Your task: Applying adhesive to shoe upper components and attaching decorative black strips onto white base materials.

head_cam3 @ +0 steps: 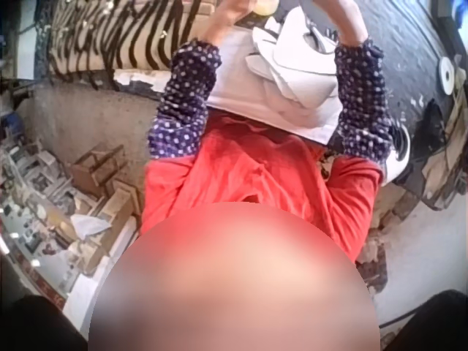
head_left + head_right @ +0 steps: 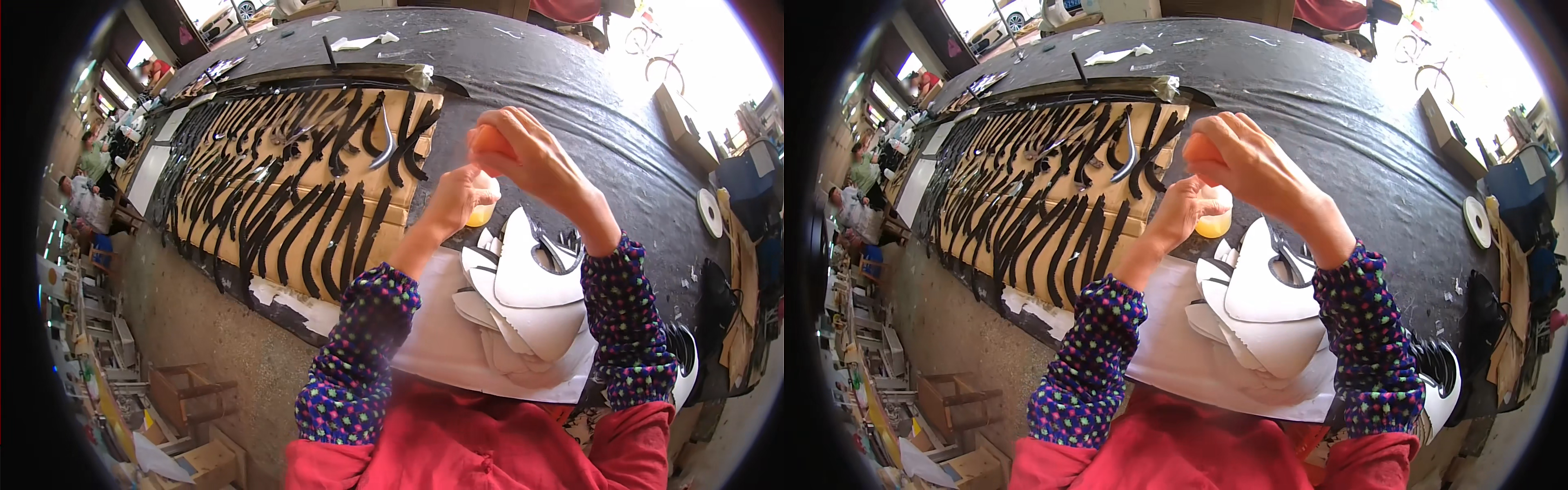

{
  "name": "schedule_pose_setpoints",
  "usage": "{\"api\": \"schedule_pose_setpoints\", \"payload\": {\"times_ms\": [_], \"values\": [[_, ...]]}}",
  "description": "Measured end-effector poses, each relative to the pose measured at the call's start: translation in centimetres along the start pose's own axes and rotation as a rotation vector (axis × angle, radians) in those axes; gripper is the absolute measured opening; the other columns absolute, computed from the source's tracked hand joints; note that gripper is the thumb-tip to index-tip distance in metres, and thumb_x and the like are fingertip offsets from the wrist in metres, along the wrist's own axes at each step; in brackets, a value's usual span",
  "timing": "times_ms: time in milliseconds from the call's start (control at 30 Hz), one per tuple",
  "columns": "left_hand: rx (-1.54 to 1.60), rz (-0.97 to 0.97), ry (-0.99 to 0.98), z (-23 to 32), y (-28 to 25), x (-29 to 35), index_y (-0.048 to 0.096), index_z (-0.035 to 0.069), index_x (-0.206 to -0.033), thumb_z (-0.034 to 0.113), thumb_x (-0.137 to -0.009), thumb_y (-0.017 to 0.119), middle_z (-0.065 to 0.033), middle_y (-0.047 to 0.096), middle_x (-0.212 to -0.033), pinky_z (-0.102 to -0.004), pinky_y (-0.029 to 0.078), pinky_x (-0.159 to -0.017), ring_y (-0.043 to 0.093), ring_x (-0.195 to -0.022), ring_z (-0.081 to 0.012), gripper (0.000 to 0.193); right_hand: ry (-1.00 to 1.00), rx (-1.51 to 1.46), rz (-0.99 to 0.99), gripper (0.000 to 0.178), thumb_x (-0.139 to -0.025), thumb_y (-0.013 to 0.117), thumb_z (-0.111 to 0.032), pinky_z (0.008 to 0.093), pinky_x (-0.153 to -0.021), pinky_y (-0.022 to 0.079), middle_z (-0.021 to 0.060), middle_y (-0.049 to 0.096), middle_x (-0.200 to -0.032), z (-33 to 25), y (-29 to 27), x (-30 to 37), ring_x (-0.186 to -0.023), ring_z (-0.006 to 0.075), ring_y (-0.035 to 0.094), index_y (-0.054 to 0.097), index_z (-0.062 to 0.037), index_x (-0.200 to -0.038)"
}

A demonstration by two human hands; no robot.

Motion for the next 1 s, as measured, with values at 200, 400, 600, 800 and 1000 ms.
{"api": "schedule_pose_setpoints", "payload": {"times_ms": [200,400,600,800,1000], "values": [[0.213,0.049,-0.028,-0.6,0.4,-0.2,0.056,0.0,-0.106,0.0,-0.075,0.065,-0.0124,0.063,-0.087,-0.0276,0.047,-0.074,0.057,-0.079,-0.0145,0.032,0.157,0.067,0.19,0.021,-0.082,0.063,-0.013,0.0349,-0.074,0.046,0.0102,0.058,-0.087,-4.0,-1.8,-1.5,-0.086,0.0249,0.056,0.049,-0.0038,-0.095],[0.079,-0.034,-0.021,0.0,0.5,-0.4,0.056,0.005,-0.108,0.007,-0.077,0.065,-0.0079,0.061,-0.086,-0.0248,0.048,-0.073,0.059,-0.078,-0.015,0.032,-0.018,-0.093,0.719,0.025,-0.092,0.049,-0.021,0.0224,-0.068,0.048,0.0085,0.063,-0.085,-4.7,-14.7,-3.5,-0.073,0.0125,0.061,0.053,0.0026,-0.098],[0.019,0.175,0.039,0.5,-1.4,1.3,0.047,0.003,-0.124,0.022,-0.073,0.074,-0.0154,0.052,-0.122,-0.0307,0.038,-0.094,0.05,-0.111,-0.0239,0.061,0.527,0.066,0.427,0.027,-0.082,0.063,-0.016,0.0281,-0.067,0.05,0.0121,0.064,-0.087,13.0,-0.8,7.0,-0.073,0.0174,0.063,0.052,0.0027,-0.098],[0.054,0.495,0.011,2.1,-3.6,4.3,0.055,0.005,-0.11,0.006,-0.066,0.067,-0.0109,0.052,-0.108,-0.0323,0.04,-0.088,0.048,-0.1,-0.0231,0.045,0.833,-0.487,0.074,0.044,-0.079,0.068,-0.02,0.0265,-0.063,0.051,0.0165,0.062,-0.098,17.2,6.2,12.2,-0.071,0.0176,0.064,0.05,0.0064,-0.109],[0.118,0.439,0.131,7.5,3.5,8.5,0.057,0.005,-0.099,0.002,-0.074,0.061,-0.004,0.051,-0.089,-0.0248,0.044,-0.069,0.05,-0.076,-0.0126,0.026,0.826,0.059,0.067,0.066,-0.072,0.071,-0.035,0.0356,-0.085,0.046,0.0258,0.057,-0.11,16.9,-0.3,9.7,-0.102,0.0318,0.057,0.048,0.0072,-0.118]]}}
Point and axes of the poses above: each hand's wrist, its own x-axis away from the middle knuckle, its own y-axis out of the palm, z = x × y, the point moved 9 cm from there along -x, towards the middle knuckle
